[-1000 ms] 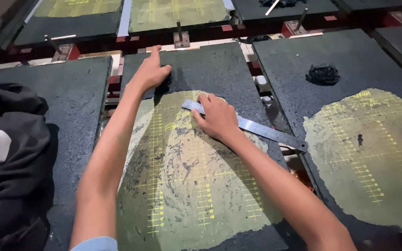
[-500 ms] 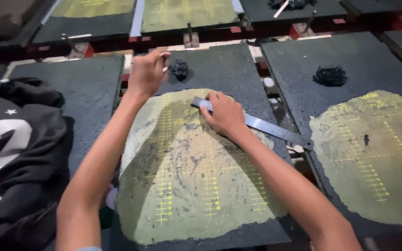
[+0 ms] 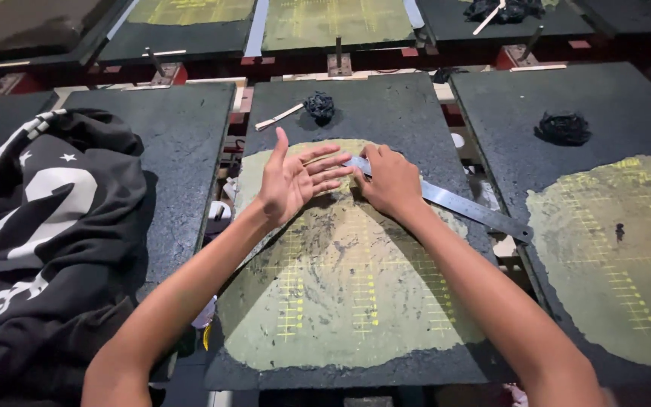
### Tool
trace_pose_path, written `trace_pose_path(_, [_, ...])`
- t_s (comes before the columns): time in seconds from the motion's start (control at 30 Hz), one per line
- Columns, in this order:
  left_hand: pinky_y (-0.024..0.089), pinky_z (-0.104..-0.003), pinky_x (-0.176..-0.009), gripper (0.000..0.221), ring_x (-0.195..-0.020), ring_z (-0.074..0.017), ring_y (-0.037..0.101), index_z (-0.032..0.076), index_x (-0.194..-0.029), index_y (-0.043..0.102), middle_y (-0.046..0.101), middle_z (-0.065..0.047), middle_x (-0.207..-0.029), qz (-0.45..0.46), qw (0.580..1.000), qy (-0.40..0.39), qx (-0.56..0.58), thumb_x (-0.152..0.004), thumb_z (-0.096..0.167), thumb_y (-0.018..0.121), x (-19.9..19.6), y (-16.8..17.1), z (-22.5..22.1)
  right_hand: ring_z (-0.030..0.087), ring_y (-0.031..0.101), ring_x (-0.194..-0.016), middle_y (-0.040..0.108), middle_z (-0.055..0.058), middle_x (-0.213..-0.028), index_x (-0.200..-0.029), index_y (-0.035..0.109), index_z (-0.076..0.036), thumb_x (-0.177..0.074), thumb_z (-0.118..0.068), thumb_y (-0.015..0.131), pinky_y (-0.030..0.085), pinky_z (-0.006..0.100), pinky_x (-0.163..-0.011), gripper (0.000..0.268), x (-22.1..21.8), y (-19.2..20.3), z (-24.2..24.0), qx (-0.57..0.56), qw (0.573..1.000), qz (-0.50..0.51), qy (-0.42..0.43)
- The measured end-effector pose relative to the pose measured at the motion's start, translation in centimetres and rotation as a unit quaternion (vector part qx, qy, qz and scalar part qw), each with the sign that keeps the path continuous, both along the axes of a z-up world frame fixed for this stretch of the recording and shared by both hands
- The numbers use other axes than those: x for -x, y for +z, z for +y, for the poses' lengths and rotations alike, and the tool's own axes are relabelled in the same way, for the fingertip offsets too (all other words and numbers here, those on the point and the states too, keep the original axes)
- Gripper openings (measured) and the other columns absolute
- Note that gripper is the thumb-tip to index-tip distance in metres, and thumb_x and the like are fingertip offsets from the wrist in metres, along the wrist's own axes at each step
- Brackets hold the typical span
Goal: Scraping dried ink or emulsion from a screen printing frame using a metal ruler
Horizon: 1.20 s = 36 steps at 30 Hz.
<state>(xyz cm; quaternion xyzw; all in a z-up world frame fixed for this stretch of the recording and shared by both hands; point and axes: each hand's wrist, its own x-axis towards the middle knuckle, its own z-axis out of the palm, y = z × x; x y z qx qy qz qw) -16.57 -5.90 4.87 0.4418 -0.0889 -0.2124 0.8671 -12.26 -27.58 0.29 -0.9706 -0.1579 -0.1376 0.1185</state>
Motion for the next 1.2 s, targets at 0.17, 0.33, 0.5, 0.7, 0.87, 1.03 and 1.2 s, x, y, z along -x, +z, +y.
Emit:
trace_pose_path(0.17, [0.054, -0.042, -0.108, 0.109, -0.134, -0.0360, 0.061, 0.001, -0.144, 0.056, 0.059, -0.023, -0.147, 0.019, 1.000, -0.009, -0.001, -0.084, 0.089, 0.032, -0.3, -1.5, 0.3, 0.031, 0.071, -0.092, 0.059, 0.004, -0.095, -0.118, 0.059, -0.020, -0.097, -0.046, 0.055, 0.059, 0.050, -0.071, 0.034, 0.3, 0.2, 0.1, -0.008, 1.000, -0.012, 0.000])
trace_pose_path(0.33, [0.054, -0.043, -0.108, 0.104, -0.133, -0.0383, 0.060, -0.001, -0.145, 0.055, 0.058, -0.025, -0.148, 0.061, 0.997, -0.004, 0.042, -0.086, 0.084, 0.041, -0.2, -1.5, 1.0, 0.031, 0.071, -0.092, 0.059, 0.004, -0.095, -0.119, 0.059, -0.020, -0.097, -0.045, 0.056, 0.059, 0.050, -0.071, 0.034, 0.4, 0.5, 0.2, -0.010, 1.000, -0.009, 0.002])
trace_pose_path(0.5, [0.056, -0.042, -0.106, 0.072, -0.134, -0.0372, 0.060, 0.001, -0.147, 0.053, 0.058, -0.023, -0.149, 0.044, 0.999, 0.002, 0.019, -0.096, 0.052, 0.061, -1.5, -2.9, 1.2, 0.033, 0.071, -0.095, 0.061, 0.007, -0.100, -0.122, 0.055, -0.019, -0.097, -0.045, 0.056, 0.059, 0.053, -0.073, 0.036, 0.2, 0.8, 0.1, -0.017, 1.000, -0.003, 0.005])
trace_pose_path(0.7, [0.061, -0.036, -0.096, 0.068, -0.119, -0.0298, 0.071, 0.005, -0.147, 0.053, 0.069, -0.016, -0.134, 0.012, 0.999, 0.033, -0.028, -0.092, 0.036, 0.076, -1.6, -4.1, 1.5, 0.040, 0.071, -0.093, 0.066, 0.014, -0.102, -0.132, 0.047, -0.016, -0.097, -0.044, 0.057, 0.057, 0.059, -0.074, 0.046, 1.1, 1.3, 0.3, -0.037, 0.999, -0.001, 0.007])
trace_pose_path(0.87, [0.064, -0.033, -0.088, 0.065, -0.106, -0.0269, 0.076, 0.003, -0.144, 0.054, 0.073, -0.016, -0.121, -0.012, 0.999, 0.041, -0.024, -0.087, 0.017, 0.083, -1.7, -4.8, 1.7, 0.046, 0.071, -0.089, 0.067, 0.025, -0.108, -0.143, 0.038, -0.008, -0.098, -0.034, 0.059, 0.055, 0.062, -0.072, 0.056, 2.7, 2.9, 0.9, -0.074, 0.997, 0.001, 0.018])
trace_pose_path(1.03, [0.066, -0.031, -0.084, 0.063, -0.095, -0.0234, 0.078, 0.000, -0.141, 0.053, 0.075, -0.016, -0.111, -0.023, 0.999, 0.047, -0.015, -0.087, 0.012, 0.083, -1.8, -5.2, 1.6, 0.045, 0.071, -0.089, 0.068, 0.023, -0.110, -0.143, 0.040, -0.009, -0.098, -0.038, 0.060, 0.056, 0.060, -0.071, 0.057, 1.9, 1.8, 0.3, -0.060, 0.998, -0.011, 0.025])
trace_pose_path(1.2, [0.067, -0.030, -0.081, 0.054, -0.084, -0.0202, 0.078, 0.001, -0.128, 0.053, 0.075, -0.013, -0.094, -0.067, 0.996, 0.054, -0.034, -0.086, 0.008, 0.086, -2.5, -7.6, 1.7, 0.041, 0.073, -0.094, 0.067, 0.020, -0.116, -0.138, 0.044, -0.012, -0.100, -0.046, 0.056, 0.057, 0.057, -0.074, 0.053, 1.3, 1.1, 0.0, -0.038, 0.999, -0.016, 0.026])
